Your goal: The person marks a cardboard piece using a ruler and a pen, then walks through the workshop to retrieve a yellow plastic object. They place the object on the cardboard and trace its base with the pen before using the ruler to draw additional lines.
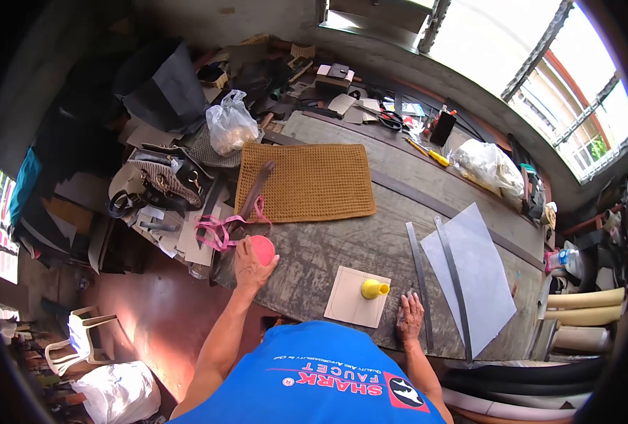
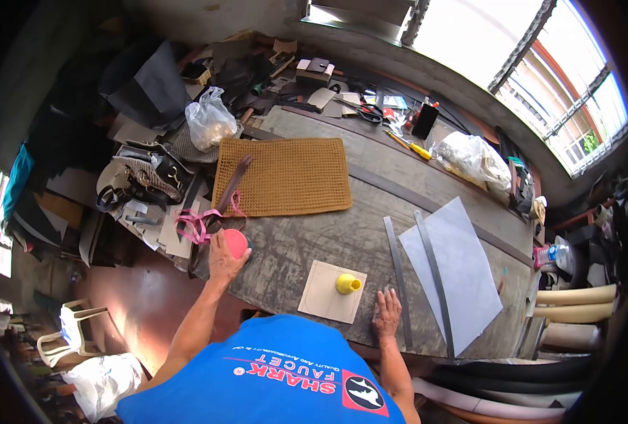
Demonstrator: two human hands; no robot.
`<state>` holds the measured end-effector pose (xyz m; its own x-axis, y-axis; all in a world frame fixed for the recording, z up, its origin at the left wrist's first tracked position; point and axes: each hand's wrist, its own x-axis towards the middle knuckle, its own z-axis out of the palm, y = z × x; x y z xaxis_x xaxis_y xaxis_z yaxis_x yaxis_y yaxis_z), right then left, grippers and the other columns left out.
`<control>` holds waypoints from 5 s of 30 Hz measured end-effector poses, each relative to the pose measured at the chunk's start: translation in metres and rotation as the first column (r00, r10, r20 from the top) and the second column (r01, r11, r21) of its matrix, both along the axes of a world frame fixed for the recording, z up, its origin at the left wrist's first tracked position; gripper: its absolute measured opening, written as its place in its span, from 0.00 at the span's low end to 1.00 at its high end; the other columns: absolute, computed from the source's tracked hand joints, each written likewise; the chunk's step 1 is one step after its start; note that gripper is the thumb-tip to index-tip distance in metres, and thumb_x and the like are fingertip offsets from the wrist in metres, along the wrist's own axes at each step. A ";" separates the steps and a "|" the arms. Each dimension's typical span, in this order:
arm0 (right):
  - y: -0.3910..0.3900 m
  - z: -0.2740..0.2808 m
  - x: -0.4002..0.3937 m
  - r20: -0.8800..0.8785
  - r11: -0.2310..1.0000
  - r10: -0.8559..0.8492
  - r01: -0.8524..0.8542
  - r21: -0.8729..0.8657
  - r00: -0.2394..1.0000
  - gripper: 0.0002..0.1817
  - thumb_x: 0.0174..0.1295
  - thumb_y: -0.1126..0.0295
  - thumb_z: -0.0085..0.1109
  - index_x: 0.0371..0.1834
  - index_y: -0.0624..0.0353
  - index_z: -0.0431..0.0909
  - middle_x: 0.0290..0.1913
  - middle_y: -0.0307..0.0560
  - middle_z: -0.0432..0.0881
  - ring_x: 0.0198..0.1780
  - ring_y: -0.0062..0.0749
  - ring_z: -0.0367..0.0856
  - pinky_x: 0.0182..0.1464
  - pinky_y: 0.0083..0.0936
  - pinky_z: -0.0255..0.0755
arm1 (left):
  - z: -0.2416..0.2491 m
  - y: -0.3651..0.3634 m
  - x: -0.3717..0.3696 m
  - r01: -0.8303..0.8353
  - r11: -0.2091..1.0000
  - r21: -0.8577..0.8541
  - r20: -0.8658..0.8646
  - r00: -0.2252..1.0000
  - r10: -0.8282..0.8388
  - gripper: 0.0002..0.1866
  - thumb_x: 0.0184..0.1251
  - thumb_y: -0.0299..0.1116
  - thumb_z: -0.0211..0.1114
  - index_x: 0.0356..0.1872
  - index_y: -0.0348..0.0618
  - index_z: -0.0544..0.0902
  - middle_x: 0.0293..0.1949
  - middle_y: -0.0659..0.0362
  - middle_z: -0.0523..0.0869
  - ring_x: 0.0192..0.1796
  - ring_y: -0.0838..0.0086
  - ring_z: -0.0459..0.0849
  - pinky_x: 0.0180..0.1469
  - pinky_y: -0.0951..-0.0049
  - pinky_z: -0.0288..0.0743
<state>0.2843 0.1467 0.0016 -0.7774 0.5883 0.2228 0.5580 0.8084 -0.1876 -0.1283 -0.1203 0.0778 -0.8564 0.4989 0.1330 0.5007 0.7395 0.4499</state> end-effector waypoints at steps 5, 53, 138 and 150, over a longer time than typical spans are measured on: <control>-0.001 0.000 0.000 -0.010 1.000 -0.006 0.005 -0.020 1.000 0.29 0.59 0.73 0.59 0.67 0.49 0.72 0.68 0.49 0.72 0.73 0.47 0.64 0.71 0.44 0.59 | 0.008 -0.006 -0.002 0.200 0.979 0.037 0.002 0.980 -0.200 0.49 0.48 0.52 0.76 0.66 0.31 0.63 0.60 0.40 0.70 0.62 0.45 0.71 0.64 0.53 0.70; -0.001 0.006 0.000 -0.090 0.999 -0.049 0.047 -0.024 0.995 0.27 0.61 0.67 0.62 0.66 0.47 0.73 0.66 0.44 0.74 0.72 0.40 0.66 0.70 0.38 0.61 | -0.010 -0.002 0.023 0.439 0.897 0.052 0.057 0.895 -0.441 0.54 0.40 0.42 0.81 0.71 0.36 0.62 0.64 0.42 0.67 0.67 0.47 0.67 0.70 0.56 0.63; -0.134 0.065 -0.316 -0.326 0.619 0.179 -0.364 -0.696 0.928 0.55 0.40 0.53 0.83 0.69 0.64 0.61 0.60 0.62 0.75 0.61 0.52 0.77 0.61 0.40 0.73 | 0.008 0.015 -0.043 0.374 0.919 0.123 0.444 0.807 -0.388 0.50 0.50 0.62 0.73 0.68 0.40 0.66 0.56 0.43 0.74 0.57 0.45 0.79 0.55 0.51 0.77; -0.140 0.016 -0.257 -0.373 0.609 0.533 -0.651 -0.454 0.759 0.51 0.40 0.60 0.80 0.70 0.59 0.62 0.64 0.57 0.74 0.64 0.55 0.73 0.64 0.44 0.68 | 0.004 -0.029 0.059 0.268 0.963 -0.004 0.192 0.945 -0.263 0.54 0.39 0.53 0.80 0.69 0.44 0.62 0.56 0.45 0.71 0.54 0.43 0.78 0.52 0.51 0.80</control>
<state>0.0269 0.0070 0.0181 -0.9762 0.0745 0.2036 -0.0998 0.6794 -0.7270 -0.0692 -0.1495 0.0819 -0.7003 0.7129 -0.0361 0.5890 0.6056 0.5350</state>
